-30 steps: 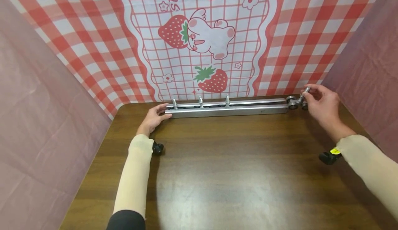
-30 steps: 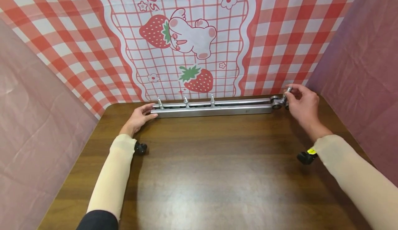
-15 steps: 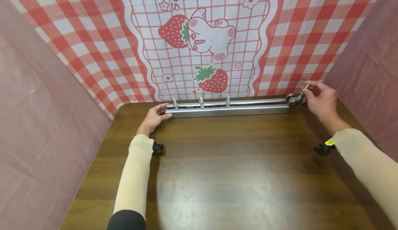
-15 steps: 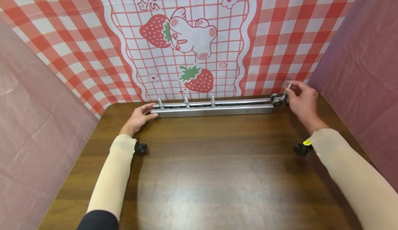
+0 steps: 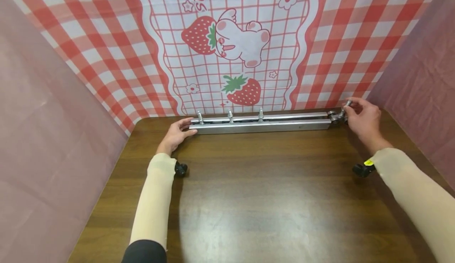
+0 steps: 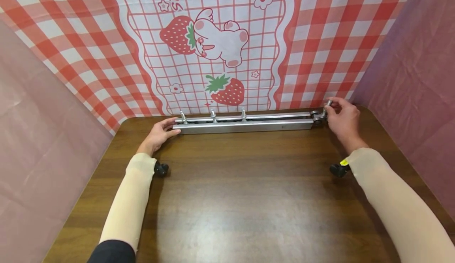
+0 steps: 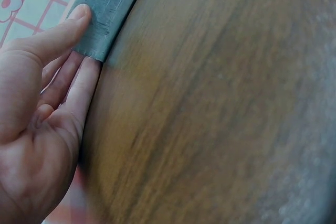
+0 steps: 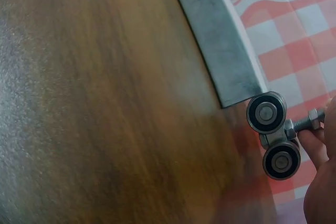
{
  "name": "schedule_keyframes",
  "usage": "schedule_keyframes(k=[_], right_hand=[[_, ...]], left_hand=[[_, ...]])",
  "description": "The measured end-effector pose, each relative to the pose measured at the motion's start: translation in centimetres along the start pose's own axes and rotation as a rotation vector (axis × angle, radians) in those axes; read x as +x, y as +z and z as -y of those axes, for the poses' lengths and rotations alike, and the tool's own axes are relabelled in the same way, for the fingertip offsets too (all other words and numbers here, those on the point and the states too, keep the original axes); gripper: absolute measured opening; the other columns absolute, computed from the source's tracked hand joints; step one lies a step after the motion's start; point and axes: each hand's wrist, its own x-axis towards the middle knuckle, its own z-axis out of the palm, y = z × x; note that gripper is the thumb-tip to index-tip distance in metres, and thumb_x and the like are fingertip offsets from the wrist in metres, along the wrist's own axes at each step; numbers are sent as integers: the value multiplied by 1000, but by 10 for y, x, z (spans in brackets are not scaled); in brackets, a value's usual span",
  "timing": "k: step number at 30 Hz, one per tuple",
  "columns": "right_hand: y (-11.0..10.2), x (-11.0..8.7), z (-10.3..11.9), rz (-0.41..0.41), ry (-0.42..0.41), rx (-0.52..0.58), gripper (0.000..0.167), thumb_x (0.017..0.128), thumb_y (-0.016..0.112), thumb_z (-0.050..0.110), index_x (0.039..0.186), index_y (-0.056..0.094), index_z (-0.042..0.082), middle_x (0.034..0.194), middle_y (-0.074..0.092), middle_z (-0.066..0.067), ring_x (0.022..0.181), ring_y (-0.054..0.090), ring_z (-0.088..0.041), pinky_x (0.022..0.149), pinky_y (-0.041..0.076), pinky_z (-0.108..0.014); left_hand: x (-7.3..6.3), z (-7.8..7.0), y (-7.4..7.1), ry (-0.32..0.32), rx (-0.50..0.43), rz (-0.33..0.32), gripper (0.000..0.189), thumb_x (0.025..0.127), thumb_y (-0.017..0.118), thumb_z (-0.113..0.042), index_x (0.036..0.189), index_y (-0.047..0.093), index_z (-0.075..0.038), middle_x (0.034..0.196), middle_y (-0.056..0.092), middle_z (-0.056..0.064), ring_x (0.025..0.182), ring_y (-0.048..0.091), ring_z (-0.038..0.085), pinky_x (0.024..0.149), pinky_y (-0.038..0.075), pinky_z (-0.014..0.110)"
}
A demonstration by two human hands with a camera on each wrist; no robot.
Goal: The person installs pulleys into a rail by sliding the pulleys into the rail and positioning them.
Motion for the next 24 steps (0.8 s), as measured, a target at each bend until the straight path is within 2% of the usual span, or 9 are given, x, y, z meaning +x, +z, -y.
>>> schedule_keyframes(k=[7,16,17,18,20,22,23,24], right_hand=[[5,-5,-8,-2,-40,-18,24,104,76,3,125,78,-9,80,48,55,76,48,29,71,36,0],[9,-4,-10,-7,-22,-61,28,105,76,13,125,81,-6,76,46,57,73,44,30,75,32,-3],[9,-4,-10,-6,-17,-74,28,105,75,15,124,82,-5,77,50,53,73,43,30,76,31,-4],[8,-3,-9,-4,-17,-90,28,106,74,17,124,82,-4,77,61,45,74,42,30,77,31,-4],[7,-3,-8,-1,-19,-119,28,107,73,18,124,83,-3,85,80,19,76,41,30,79,30,-4],[7,-2,-8,4,-24,-138,27,108,72,17,124,83,-2,98,86,-9,78,40,30,80,30,-4],[7,-2,-7,5,-25,-143,27,108,72,17,124,83,-1,101,85,-15,77,40,30,79,30,-4],[7,-2,-7,6,-23,-138,26,109,72,16,124,83,-1,98,85,-13,76,41,29,79,31,-4]], left_hand=[[-1,-2,3,-4,1,12,71,108,77,-10,172,46,-8,178,46,22,171,39,38,141,38,52],[-4,-4,0,0,3,9,72,109,76,-10,173,45,-9,179,44,23,172,37,39,141,37,52],[-4,-4,0,0,6,9,71,109,76,-10,173,45,-8,179,44,23,172,37,39,141,37,52],[-3,-3,0,1,7,9,71,109,76,-10,173,45,-8,179,44,23,172,36,39,142,36,52],[-3,-2,0,1,7,8,71,109,76,-10,172,46,-8,179,44,23,172,36,39,142,36,52],[-3,-2,0,1,10,8,71,109,76,-10,173,45,-7,179,44,23,172,36,39,142,36,52],[-3,-2,0,1,10,8,71,109,76,-10,172,46,-7,179,44,23,172,36,39,142,36,52],[-3,-2,1,0,10,10,71,109,76,-10,173,45,-8,179,44,23,172,36,39,142,35,52]])
